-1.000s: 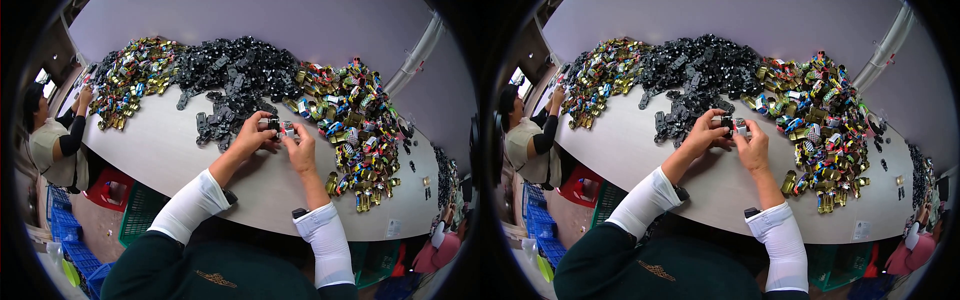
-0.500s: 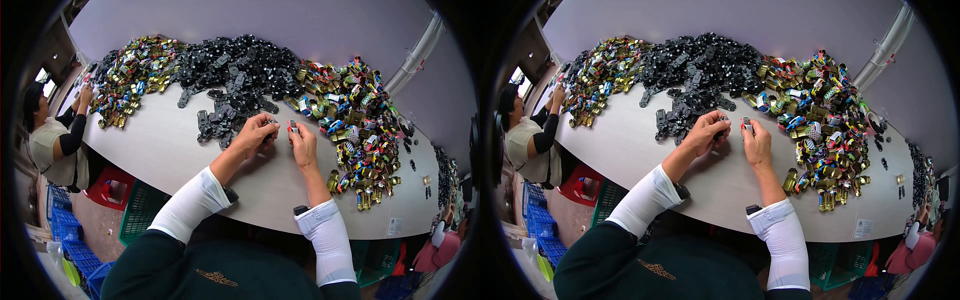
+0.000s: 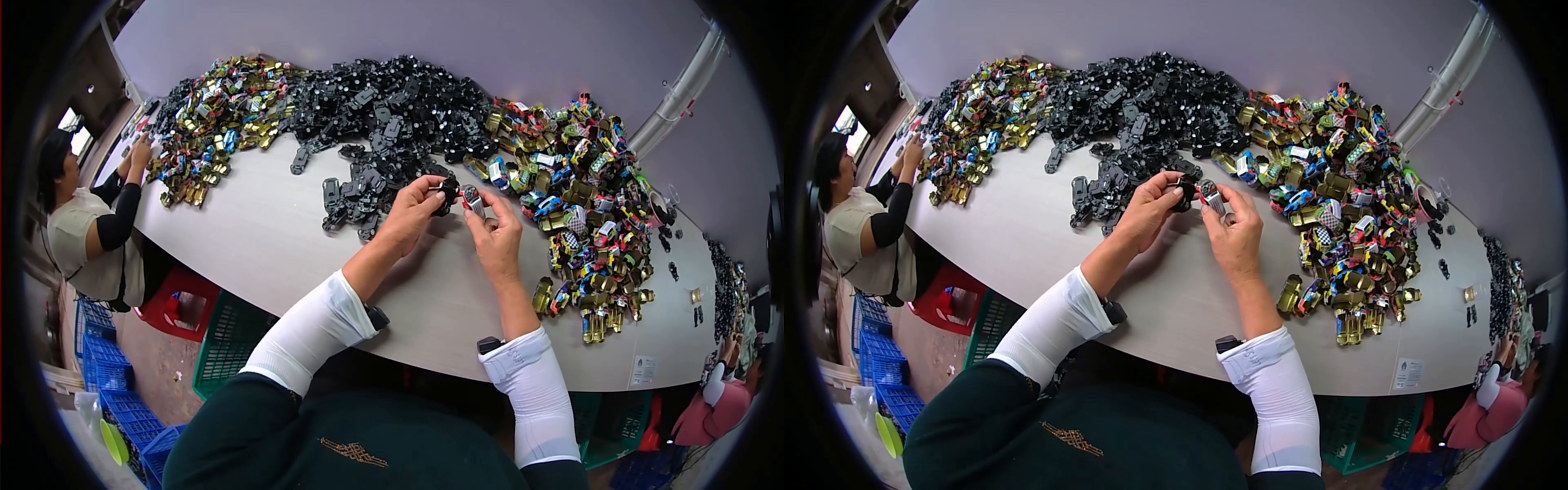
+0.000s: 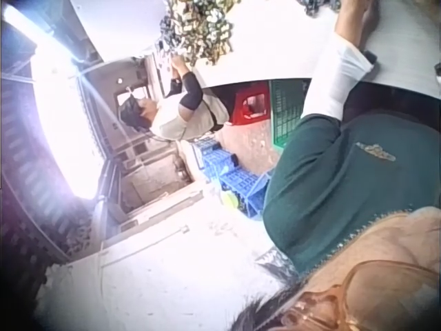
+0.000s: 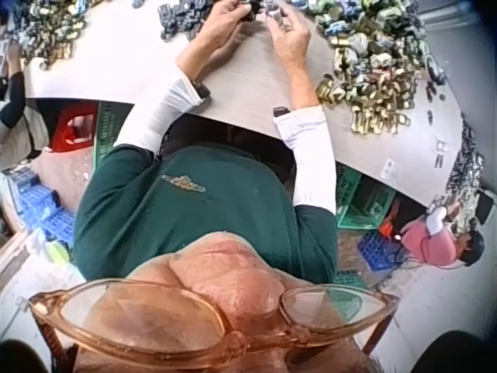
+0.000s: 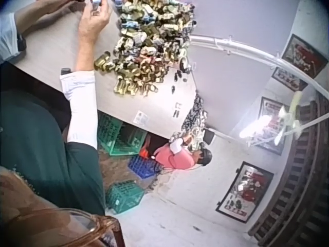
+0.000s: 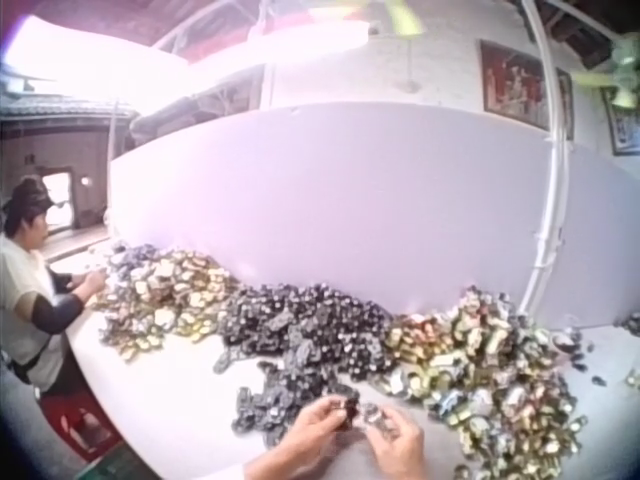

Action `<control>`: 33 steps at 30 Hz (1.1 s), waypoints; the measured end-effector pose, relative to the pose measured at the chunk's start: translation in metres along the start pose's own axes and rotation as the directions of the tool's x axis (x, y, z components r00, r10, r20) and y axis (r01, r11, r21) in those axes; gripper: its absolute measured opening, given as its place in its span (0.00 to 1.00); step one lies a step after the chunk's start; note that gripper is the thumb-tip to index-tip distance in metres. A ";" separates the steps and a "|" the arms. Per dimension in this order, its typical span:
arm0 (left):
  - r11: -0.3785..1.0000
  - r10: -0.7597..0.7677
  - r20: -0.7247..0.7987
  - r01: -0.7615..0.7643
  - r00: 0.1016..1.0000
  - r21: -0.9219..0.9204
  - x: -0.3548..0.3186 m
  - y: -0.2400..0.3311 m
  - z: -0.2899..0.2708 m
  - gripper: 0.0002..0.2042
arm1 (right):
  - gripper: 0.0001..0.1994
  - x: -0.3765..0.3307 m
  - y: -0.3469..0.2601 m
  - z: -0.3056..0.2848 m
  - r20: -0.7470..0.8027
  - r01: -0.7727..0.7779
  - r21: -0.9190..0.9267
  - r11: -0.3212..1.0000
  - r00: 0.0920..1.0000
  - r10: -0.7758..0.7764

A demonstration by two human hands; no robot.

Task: Assembling small toy car components at a workstation.

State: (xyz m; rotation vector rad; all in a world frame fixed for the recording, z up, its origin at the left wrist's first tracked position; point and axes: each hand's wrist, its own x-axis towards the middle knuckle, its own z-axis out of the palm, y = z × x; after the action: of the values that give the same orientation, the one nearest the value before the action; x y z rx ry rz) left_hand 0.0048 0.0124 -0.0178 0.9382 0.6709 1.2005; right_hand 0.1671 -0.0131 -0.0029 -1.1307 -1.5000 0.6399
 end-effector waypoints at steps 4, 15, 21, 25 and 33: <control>0.987 0.109 -0.037 -0.104 0.993 0.126 -0.003 -0.001 0.003 0.11 | 0.14 -0.004 -0.012 0.003 -0.016 0.092 -0.084 0.992 0.995 -0.094; 0.999 0.021 -0.038 -0.020 0.999 0.029 -0.008 0.010 0.014 0.09 | 0.13 -0.006 -0.009 0.008 -0.090 -0.010 -0.089 0.996 0.996 0.002; 0.995 0.007 -0.051 -0.001 0.999 0.104 -0.006 0.005 0.012 0.07 | 0.13 -0.007 -0.006 0.008 -0.064 -0.016 -0.072 0.997 0.998 0.011; 0.988 0.010 -0.041 -0.004 0.999 0.151 -0.007 0.002 0.009 0.06 | 0.13 -0.006 -0.010 0.008 -0.071 0.029 -0.107 0.994 0.997 -0.037; 0.950 0.103 0.032 -0.108 0.994 0.293 -0.005 -0.002 0.011 0.06 | 0.13 -0.009 -0.021 0.009 -0.036 0.103 -0.155 0.983 0.993 -0.110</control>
State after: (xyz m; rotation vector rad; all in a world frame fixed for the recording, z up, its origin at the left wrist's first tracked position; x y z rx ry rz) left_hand 0.0135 0.0044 -0.0145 1.2453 0.8100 1.2048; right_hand 0.1519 -0.0276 0.0090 -1.1637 -1.5806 0.4296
